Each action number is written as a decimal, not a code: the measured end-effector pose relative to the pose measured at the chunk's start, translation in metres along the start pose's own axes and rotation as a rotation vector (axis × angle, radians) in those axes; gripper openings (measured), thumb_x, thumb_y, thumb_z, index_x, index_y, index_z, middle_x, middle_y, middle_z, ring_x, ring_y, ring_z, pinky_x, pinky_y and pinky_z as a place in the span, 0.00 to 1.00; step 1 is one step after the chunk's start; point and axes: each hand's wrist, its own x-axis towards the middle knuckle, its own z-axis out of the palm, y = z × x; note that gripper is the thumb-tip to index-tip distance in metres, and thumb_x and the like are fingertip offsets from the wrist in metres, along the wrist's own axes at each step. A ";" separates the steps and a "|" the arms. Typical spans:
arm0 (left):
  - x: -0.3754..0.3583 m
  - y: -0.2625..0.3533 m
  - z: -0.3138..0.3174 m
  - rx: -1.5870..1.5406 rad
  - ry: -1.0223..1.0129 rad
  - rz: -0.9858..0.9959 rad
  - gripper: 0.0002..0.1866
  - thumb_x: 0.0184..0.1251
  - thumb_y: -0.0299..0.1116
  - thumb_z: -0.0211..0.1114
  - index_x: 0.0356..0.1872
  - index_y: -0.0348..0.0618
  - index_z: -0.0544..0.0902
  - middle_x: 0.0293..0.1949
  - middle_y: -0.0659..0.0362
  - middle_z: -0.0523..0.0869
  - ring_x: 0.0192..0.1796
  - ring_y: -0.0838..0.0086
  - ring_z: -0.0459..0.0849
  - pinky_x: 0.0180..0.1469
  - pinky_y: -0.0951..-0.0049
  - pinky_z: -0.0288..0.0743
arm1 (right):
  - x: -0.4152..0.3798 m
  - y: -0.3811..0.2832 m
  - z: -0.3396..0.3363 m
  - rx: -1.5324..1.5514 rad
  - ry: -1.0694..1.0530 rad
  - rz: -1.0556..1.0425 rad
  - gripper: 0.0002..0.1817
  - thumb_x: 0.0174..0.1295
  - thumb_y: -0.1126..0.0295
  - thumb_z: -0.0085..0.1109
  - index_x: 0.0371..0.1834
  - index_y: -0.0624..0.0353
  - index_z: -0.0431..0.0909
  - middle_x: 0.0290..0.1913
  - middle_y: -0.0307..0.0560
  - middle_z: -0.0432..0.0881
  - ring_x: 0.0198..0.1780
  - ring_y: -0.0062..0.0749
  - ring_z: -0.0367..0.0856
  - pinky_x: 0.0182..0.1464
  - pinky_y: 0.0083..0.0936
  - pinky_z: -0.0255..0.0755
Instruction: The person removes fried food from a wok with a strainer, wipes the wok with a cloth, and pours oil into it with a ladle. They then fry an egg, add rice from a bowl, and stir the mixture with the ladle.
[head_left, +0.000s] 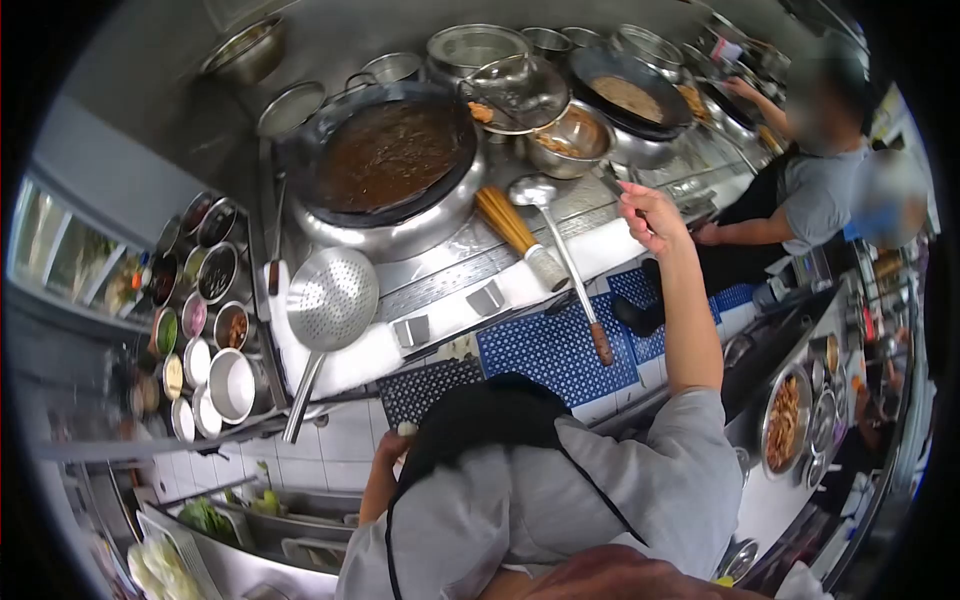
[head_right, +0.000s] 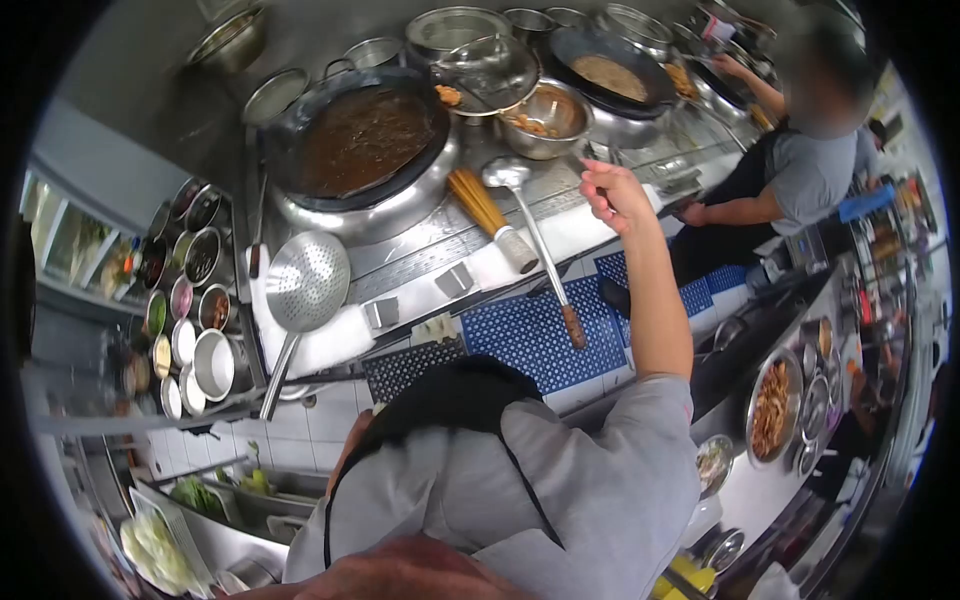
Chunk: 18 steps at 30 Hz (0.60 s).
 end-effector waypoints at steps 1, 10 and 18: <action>-0.015 0.014 -0.003 -0.026 -0.012 0.021 0.31 0.46 0.51 0.71 0.46 0.35 0.82 0.40 0.47 0.87 0.40 0.61 0.87 0.36 0.61 0.82 | -0.006 -0.008 -0.005 -0.062 0.069 -0.037 0.23 0.62 0.78 0.51 0.62 0.65 0.65 0.21 0.39 0.73 0.13 0.15 0.62 0.09 0.11 0.51; -0.007 0.003 -0.011 0.186 0.042 -0.103 0.40 0.41 0.53 0.74 0.45 0.22 0.79 0.41 0.41 0.85 0.41 0.55 0.87 0.34 0.61 0.82 | 0.027 0.025 -0.068 -1.661 0.511 -0.783 0.28 0.56 0.77 0.51 0.64 0.61 0.69 0.27 0.68 0.79 0.27 0.57 0.80 0.33 0.46 0.74; -0.005 0.006 -0.007 0.180 0.105 -0.066 0.40 0.41 0.56 0.72 0.44 0.24 0.80 0.47 0.38 0.83 0.52 0.51 0.83 0.51 0.61 0.77 | 0.028 0.040 -0.051 -0.849 0.446 -0.359 0.26 0.57 0.77 0.54 0.62 0.63 0.68 0.18 0.51 0.78 0.16 0.32 0.76 0.17 0.30 0.68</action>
